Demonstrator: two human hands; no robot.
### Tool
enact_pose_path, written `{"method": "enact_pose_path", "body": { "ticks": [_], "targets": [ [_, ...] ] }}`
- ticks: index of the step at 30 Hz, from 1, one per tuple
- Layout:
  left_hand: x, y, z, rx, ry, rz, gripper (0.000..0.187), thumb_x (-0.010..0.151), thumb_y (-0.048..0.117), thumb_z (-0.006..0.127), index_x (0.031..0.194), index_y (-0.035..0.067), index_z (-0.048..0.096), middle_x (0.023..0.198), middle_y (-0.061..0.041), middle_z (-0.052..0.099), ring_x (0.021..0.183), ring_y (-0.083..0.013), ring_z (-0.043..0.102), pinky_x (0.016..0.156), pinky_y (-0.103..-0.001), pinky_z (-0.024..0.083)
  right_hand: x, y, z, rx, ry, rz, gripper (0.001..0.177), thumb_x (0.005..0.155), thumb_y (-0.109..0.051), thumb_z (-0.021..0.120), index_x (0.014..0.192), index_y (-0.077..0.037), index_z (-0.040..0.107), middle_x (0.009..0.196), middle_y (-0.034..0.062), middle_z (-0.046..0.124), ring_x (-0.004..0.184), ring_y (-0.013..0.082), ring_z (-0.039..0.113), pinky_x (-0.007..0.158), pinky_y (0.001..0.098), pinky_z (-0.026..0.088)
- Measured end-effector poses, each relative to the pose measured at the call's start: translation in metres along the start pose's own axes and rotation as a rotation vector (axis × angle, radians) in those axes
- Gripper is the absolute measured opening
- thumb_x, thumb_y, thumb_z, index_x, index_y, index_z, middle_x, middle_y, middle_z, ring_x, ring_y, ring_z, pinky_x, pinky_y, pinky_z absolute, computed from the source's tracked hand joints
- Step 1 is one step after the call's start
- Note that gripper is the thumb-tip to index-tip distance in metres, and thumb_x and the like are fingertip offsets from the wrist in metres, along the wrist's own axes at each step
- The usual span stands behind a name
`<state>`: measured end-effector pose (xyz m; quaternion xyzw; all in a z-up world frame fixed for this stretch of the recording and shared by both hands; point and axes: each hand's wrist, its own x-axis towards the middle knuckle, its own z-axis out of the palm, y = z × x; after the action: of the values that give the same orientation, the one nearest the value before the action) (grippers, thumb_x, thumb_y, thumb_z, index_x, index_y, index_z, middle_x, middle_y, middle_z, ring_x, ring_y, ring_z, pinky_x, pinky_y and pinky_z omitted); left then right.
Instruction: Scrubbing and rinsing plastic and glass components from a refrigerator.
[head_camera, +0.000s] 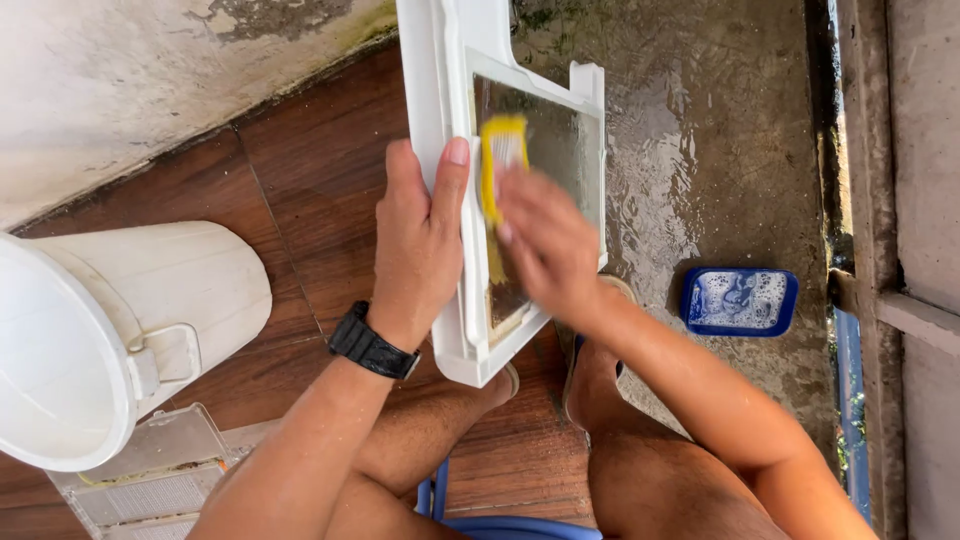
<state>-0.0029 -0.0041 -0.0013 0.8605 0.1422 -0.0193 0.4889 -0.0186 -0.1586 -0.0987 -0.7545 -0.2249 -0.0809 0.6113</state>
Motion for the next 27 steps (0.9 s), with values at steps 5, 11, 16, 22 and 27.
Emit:
{"method": "enact_pose_path", "body": {
  "ticks": [5, 11, 16, 22, 27],
  "targets": [
    [0.0, 0.007, -0.002, 0.025, 0.013, -0.074, 0.043, 0.107, 0.046, 0.051, 0.103, 0.003, 0.047, 0.081, -0.016, 0.066, 0.069, -0.0244, 0.065, 0.064, -0.039, 0.052, -0.072, 0.042, 0.004, 0.033, -0.122, -0.135, 0.03, 0.105, -0.014, 0.063, 0.134, -0.009, 0.066, 0.152, 0.0122, 0.058, 0.145, 0.0286, 0.057, 0.129, 0.0492, 0.043],
    [-0.004, 0.017, 0.005, -0.004, -0.026, -0.037, 0.041, 0.109, 0.045, 0.05, 0.104, 0.004, 0.047, 0.083, -0.013, 0.067, 0.071, -0.0229, 0.066, 0.064, -0.038, 0.053, 0.002, 0.038, 0.007, -0.039, -0.121, 0.17, 0.065, 0.116, -0.046, 0.028, 0.163, -0.002, 0.027, 0.172, 0.0216, 0.023, 0.164, 0.0361, 0.017, 0.137, 0.0505, 0.016],
    [-0.005, 0.02, 0.005, 0.062, -0.008, -0.011, 0.039, 0.109, 0.042, 0.051, 0.105, 0.003, 0.046, 0.082, -0.015, 0.066, 0.071, -0.0247, 0.068, 0.063, -0.04, 0.052, 0.05, 0.037, -0.003, -0.036, -0.195, 0.199, 0.075, 0.114, -0.055, 0.008, 0.168, -0.004, 0.018, 0.177, 0.0173, 0.014, 0.168, 0.0327, 0.01, 0.14, 0.047, 0.013],
    [-0.005, 0.021, 0.003, 0.085, 0.0, 0.032, 0.036, 0.11, 0.039, 0.052, 0.107, 0.003, 0.047, 0.084, -0.014, 0.066, 0.072, -0.0232, 0.067, 0.064, -0.04, 0.052, 0.028, 0.031, 0.004, -0.075, -0.264, 0.142, 0.082, 0.109, -0.059, -0.002, 0.168, -0.006, 0.015, 0.177, 0.0187, 0.012, 0.167, 0.032, 0.009, 0.14, 0.0461, 0.011],
    [-0.007, 0.026, 0.004, 0.061, -0.031, -0.002, 0.035, 0.109, 0.038, 0.052, 0.107, 0.003, 0.048, 0.083, -0.013, 0.067, 0.072, -0.0209, 0.067, 0.064, -0.038, 0.053, 0.034, 0.023, -0.002, -0.071, -0.266, 0.234, 0.086, 0.107, -0.065, -0.003, 0.167, -0.004, 0.009, 0.177, 0.0214, 0.005, 0.167, 0.0331, 0.004, 0.139, 0.0467, 0.008]
  ]
}}
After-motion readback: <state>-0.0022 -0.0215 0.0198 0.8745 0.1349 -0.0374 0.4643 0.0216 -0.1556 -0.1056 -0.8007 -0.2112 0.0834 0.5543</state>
